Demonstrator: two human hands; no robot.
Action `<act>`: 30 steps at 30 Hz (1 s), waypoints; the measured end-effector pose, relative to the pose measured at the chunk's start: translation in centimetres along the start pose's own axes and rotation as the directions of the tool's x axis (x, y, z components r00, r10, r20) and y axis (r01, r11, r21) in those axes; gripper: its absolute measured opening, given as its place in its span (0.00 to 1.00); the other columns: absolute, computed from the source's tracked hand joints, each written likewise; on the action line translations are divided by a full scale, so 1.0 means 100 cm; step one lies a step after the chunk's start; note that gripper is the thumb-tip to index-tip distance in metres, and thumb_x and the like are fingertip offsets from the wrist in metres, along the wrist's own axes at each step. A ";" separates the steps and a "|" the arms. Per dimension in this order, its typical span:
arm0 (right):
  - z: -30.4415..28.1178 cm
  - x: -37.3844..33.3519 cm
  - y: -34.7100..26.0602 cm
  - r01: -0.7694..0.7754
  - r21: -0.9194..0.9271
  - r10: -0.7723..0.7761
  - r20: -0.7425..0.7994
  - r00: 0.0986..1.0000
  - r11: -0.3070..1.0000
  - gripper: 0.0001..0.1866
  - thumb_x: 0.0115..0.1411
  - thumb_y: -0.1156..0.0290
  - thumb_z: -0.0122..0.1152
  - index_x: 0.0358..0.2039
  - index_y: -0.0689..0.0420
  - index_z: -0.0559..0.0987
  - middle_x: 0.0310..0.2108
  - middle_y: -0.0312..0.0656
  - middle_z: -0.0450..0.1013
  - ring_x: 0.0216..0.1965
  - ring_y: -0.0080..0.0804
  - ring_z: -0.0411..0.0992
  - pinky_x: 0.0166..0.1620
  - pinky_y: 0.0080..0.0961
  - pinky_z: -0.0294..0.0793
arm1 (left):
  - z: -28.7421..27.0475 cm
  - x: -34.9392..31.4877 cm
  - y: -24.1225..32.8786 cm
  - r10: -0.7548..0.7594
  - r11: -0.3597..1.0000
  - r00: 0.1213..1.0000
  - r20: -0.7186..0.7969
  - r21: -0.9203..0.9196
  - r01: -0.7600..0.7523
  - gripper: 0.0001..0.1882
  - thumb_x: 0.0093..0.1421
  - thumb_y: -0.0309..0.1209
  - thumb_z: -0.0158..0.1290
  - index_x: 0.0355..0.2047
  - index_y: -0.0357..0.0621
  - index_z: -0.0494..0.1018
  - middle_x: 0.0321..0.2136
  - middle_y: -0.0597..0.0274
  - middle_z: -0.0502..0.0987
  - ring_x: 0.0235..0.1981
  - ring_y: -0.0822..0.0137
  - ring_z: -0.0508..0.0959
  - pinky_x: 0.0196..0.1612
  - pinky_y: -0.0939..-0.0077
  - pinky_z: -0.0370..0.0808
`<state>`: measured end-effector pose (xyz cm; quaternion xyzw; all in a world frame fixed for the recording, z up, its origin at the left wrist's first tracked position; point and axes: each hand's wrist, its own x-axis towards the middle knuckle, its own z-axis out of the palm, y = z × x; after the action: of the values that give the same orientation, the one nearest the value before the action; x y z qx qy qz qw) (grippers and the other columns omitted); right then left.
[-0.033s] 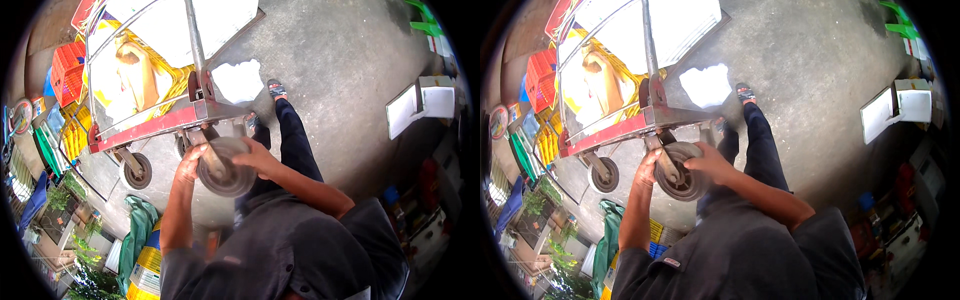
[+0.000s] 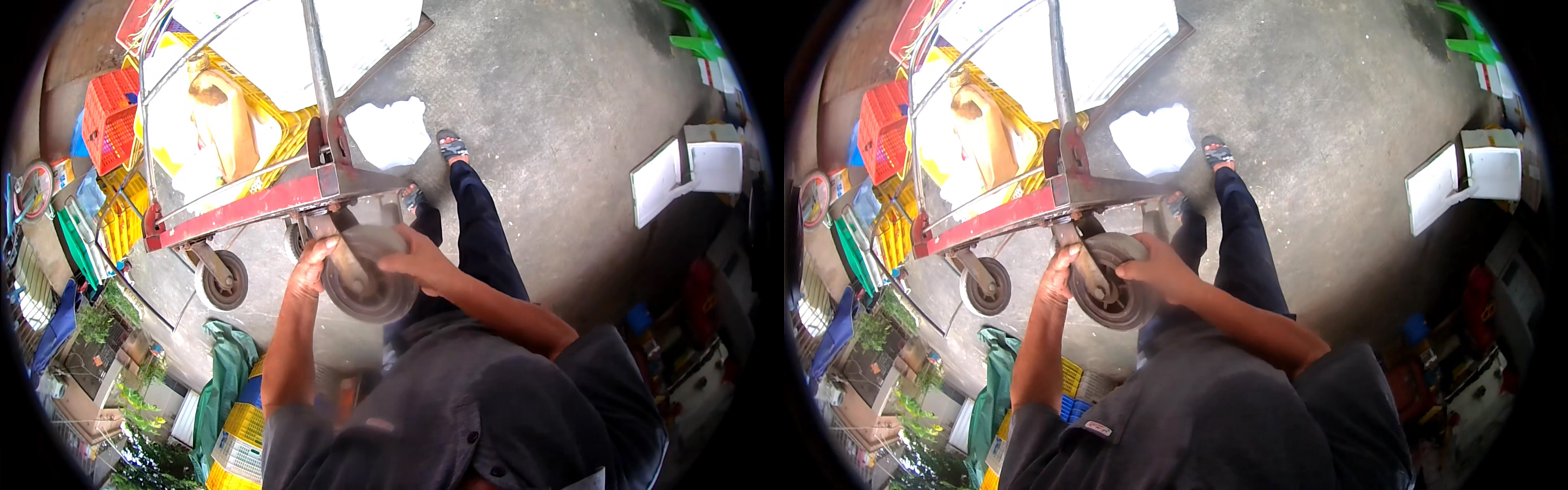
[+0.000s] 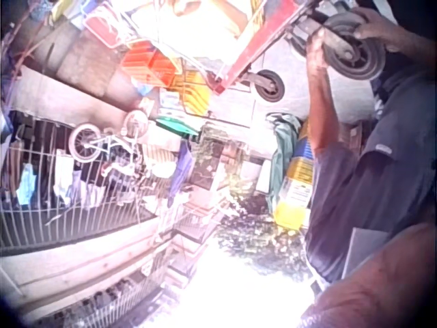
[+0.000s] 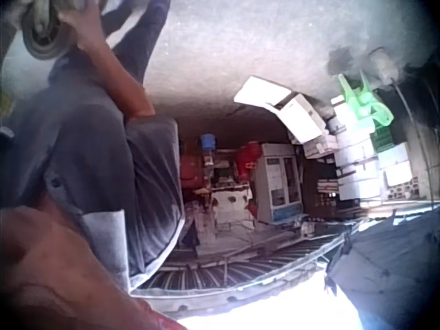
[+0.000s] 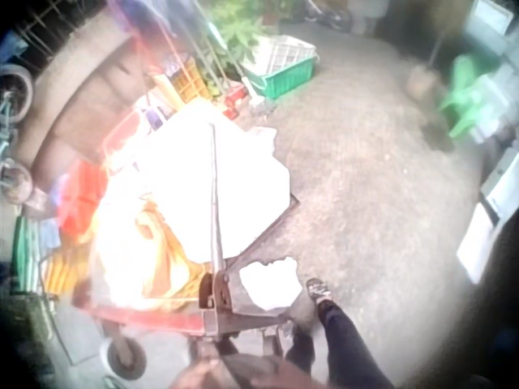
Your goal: The person applies clear tape to the wheel of a hand truck, retrieves a bottle of motor oil, and pours the oil onto the wheel's axle while spinning it by hand.
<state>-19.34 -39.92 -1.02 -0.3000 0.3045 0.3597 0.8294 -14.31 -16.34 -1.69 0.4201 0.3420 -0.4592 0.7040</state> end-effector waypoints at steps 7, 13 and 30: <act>-0.003 0.001 0.000 -0.038 -0.032 0.038 -0.003 0.999 0.999 0.28 0.50 0.71 0.68 0.51 0.66 0.70 0.39 0.44 0.74 0.37 0.29 0.74 0.42 0.26 0.74 | -0.004 -0.002 -0.004 -0.002 1.000 1.000 -0.010 -0.005 0.002 0.29 0.55 0.40 0.59 0.51 0.30 0.70 0.42 0.52 0.79 0.39 0.62 0.81 0.42 0.67 0.80; -0.006 -0.001 0.002 -0.060 0.027 0.060 0.004 0.998 0.998 0.29 0.51 0.73 0.67 0.52 0.65 0.69 0.41 0.43 0.73 0.40 0.28 0.73 0.43 0.27 0.74 | 0.007 -0.006 0.005 -0.020 0.995 0.998 -0.055 0.097 0.025 0.32 0.53 0.41 0.60 0.53 0.31 0.70 0.45 0.54 0.77 0.47 0.62 0.77 0.50 0.67 0.75; -0.009 -0.003 0.005 -0.064 0.128 0.064 0.004 0.998 0.990 0.30 0.50 0.75 0.69 0.54 0.64 0.69 0.45 0.42 0.73 0.46 0.29 0.72 0.50 0.28 0.72 | 0.019 -0.008 0.014 -0.024 0.996 1.000 0.008 0.081 0.023 0.35 0.51 0.42 0.61 0.55 0.32 0.67 0.46 0.53 0.76 0.46 0.62 0.77 0.50 0.68 0.74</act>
<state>-20.16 -40.40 -1.50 -0.2361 0.3364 0.3657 0.8351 -13.10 -17.46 0.22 0.4422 0.3248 -0.4828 0.6826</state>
